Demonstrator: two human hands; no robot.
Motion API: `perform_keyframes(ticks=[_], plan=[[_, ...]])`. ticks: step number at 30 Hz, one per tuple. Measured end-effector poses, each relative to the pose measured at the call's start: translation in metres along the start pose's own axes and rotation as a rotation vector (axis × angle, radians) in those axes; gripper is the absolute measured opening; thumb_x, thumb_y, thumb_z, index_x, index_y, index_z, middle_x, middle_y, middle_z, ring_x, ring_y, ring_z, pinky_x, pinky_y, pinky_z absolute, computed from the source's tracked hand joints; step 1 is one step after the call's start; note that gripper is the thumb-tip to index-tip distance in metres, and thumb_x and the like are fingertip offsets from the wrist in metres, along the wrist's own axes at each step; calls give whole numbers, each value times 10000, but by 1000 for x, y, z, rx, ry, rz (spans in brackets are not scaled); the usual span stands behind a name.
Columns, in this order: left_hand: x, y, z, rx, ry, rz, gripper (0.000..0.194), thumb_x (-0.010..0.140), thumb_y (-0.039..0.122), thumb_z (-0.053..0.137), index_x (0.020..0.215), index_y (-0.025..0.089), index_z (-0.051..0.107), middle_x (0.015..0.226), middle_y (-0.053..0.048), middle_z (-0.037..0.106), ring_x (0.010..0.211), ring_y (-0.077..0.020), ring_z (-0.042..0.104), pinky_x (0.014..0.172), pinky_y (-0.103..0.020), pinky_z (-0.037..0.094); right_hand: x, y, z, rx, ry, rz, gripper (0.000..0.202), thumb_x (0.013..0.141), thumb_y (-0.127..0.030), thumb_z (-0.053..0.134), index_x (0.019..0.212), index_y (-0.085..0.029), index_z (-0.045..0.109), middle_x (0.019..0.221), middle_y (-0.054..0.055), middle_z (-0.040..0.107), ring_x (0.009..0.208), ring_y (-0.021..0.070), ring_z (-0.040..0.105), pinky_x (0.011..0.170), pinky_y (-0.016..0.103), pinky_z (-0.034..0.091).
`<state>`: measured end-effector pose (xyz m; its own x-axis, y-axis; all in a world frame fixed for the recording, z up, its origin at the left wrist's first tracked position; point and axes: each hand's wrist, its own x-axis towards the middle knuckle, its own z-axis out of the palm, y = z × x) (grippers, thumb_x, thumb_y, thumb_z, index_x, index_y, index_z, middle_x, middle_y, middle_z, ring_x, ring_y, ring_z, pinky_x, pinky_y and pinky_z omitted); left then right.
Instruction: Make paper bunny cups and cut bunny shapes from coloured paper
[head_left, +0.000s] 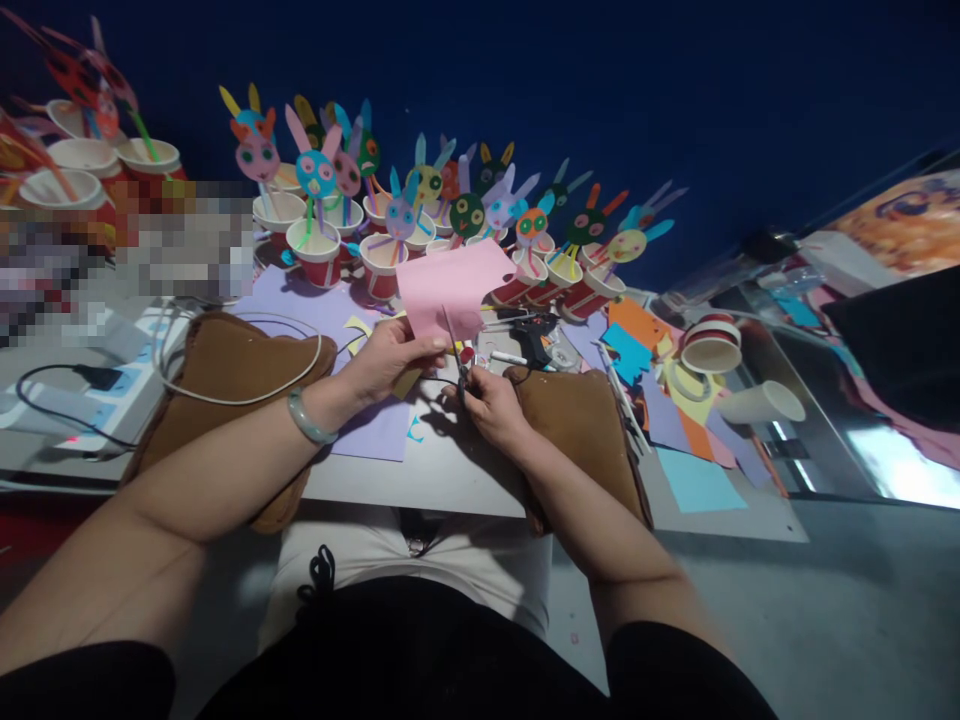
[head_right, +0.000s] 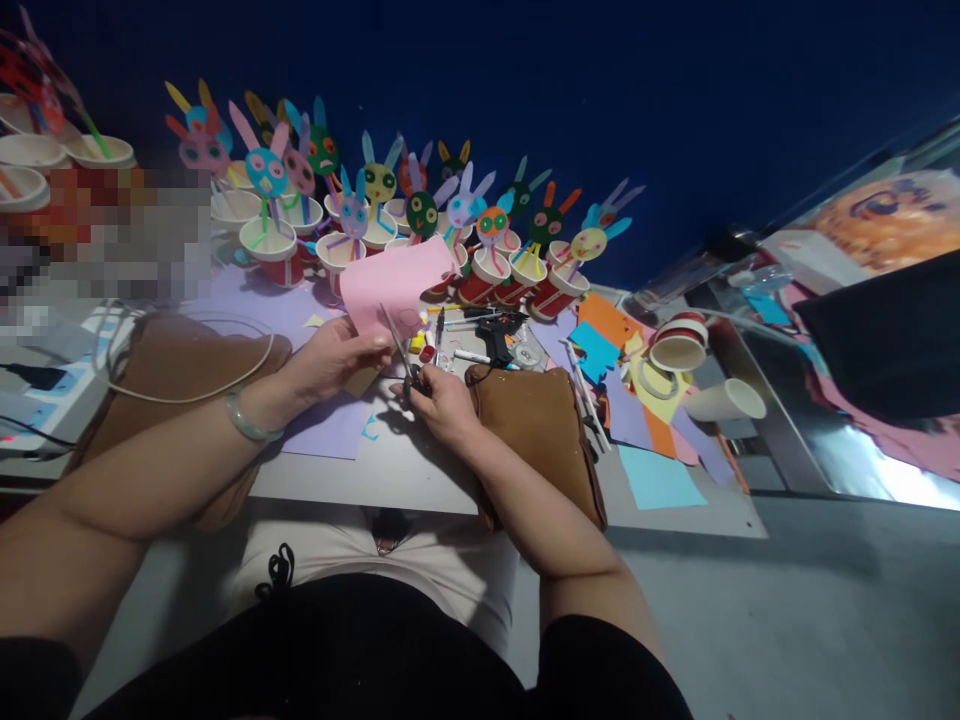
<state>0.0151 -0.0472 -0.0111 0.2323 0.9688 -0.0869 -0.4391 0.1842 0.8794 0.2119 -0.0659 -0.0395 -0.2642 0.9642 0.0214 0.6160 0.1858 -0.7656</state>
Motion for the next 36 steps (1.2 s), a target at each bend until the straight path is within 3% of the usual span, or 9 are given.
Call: perform_keyframes(ticks=[9, 18, 25, 32, 36], plan=[[-1, 0, 1, -22, 15, 29, 234, 633, 254, 855, 749, 129, 695, 679, -20, 706, 579, -90, 634, 554, -199, 517, 0, 0, 1, -10, -3, 24, 576, 794, -758, 613, 647, -244, 400, 623, -18, 461, 622, 141, 355, 608, 293, 275], [-1, 1, 2, -22, 34, 12, 270, 630, 287, 863, 764, 124, 695, 655, -17, 687, 574, -88, 630, 535, -187, 489, 2, 2, 2, -14, 13, 8, 574, 808, -740, 624, 641, -242, 390, 608, -23, 448, 615, 135, 342, 604, 291, 262], [3, 9, 0, -31, 187, 172, 221, 623, 255, 800, 724, 169, 623, 624, 26, 659, 533, -63, 587, 504, -171, 433, -2, -1, -1, -32, 4, 5, 490, 785, -679, 702, 708, -224, 538, 648, -3, 542, 617, 139, 417, 598, 287, 296], [12, 20, -8, -21, 293, 322, 270, 671, 281, 798, 782, 210, 562, 646, 58, 632, 416, -33, 458, 403, -196, 290, -4, -6, -5, -52, -68, -14, 521, 716, -644, 770, 636, -228, 466, 609, -31, 481, 605, 115, 382, 587, 270, 282], [14, 19, -11, 36, 330, 328, 257, 711, 277, 793, 792, 221, 556, 642, 57, 623, 411, -39, 432, 400, -210, 281, -4, -15, -11, 94, -249, -30, 611, 665, -686, 792, 589, -231, 391, 578, -61, 398, 593, 92, 325, 566, 251, 249]])
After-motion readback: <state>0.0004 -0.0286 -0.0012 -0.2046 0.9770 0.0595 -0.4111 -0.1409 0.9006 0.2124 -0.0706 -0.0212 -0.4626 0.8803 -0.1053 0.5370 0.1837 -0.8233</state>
